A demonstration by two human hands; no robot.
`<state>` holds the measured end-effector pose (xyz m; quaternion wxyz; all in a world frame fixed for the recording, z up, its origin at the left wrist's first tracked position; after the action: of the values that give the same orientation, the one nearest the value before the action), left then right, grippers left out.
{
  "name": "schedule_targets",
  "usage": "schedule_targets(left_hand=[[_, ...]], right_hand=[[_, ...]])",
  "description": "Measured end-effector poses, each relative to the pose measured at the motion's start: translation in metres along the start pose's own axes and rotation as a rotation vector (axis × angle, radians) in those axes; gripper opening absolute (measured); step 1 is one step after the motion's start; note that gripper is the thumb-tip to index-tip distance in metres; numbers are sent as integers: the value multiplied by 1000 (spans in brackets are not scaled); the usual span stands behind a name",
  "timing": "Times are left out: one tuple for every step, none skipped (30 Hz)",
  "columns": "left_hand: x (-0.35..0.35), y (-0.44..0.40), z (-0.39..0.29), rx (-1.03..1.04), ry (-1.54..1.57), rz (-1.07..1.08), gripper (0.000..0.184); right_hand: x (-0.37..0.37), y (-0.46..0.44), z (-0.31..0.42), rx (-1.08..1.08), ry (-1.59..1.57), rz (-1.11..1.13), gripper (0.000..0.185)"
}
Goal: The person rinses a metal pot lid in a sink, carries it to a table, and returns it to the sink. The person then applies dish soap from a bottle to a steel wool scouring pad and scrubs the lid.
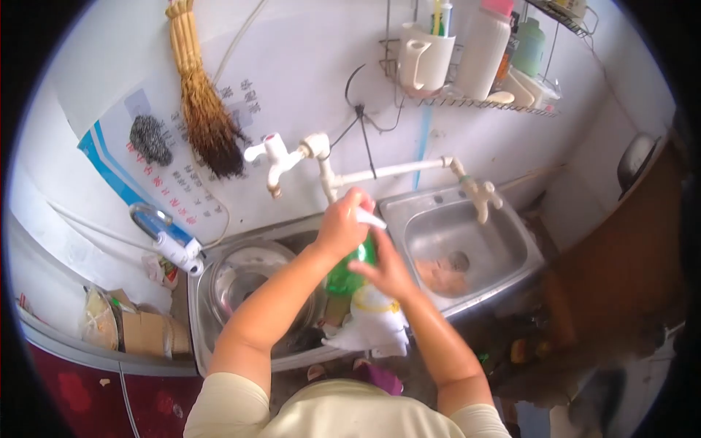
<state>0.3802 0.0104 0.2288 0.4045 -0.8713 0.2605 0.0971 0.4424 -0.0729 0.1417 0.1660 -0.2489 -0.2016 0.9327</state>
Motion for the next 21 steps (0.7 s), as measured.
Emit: schedule_targets(left_hand=[[2,0,7,-33,7,-13,19],[2,-1,13,-71,14,-24,20],[1,-5,18,-148,69,-16,20],[-1,-11,14,-137,66,-19,21],[-3,-16,8,-130,64,-22,21],[-5,-21,1,-122,63,-23,22],[-8,-28,-7,-125,98,-34,19],[-10,-35,-16,-116,180,-31,16],[-11,-42,-24,-109,261,-29,15],[-13,-49,-29,-101,342,-24,14],[-10,-56,-32,-106,458,16,13],[-8,-62,-31,-119,540,34,15],[-7,-68,-30,-126,623,56,16],[-4,-73,-29,-136,707,80,17],[0,-76,-19,-130,755,112,18],[9,-79,-17,-118,777,139,18],[18,-81,-16,-107,802,168,18],[28,-82,-17,-96,827,198,18],[38,-84,-17,-95,839,231,18],[49,-86,-19,-90,849,263,18],[58,-89,-21,-84,857,293,18]], right_hand=[[3,5,-10,25,-29,-38,103],[5,10,-17,53,-61,-73,110],[6,12,-7,8,-19,-85,113],[6,14,10,-34,22,-94,117],[7,15,22,-73,63,-102,120],[7,16,23,-53,58,-136,120],[7,16,23,-36,54,-170,120],[6,15,22,-19,49,-202,120],[4,14,16,50,-23,-233,119],[0,11,24,0,24,-246,120],[-8,7,34,-49,73,-259,120],[-16,3,40,-99,123,-276,120],[-23,-1,40,-132,139,-244,122],[-32,-2,37,-163,156,-211,124],[-41,-2,34,-191,175,-180,126],[-51,-2,22,-140,108,-170,128],[-60,-2,6,-88,41,-160,130],[-67,-1,-9,-35,-25,-151,132],[-79,-1,-19,-21,12,-212,135],[-85,0,-26,19,-59,-216,135],[-90,2,-32,57,-131,-218,136]])
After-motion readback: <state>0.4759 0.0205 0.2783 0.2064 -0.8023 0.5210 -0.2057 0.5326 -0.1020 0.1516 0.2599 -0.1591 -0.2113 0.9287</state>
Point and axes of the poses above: each hand's wrist, its own y-axis away from the middle knuckle, its own x-axis out of the palm, z = x × y, the point moved 8 cm from there along -y, towards the middle knuckle, and after that the axes turned 1 degree about y, right-handed, at the moved point
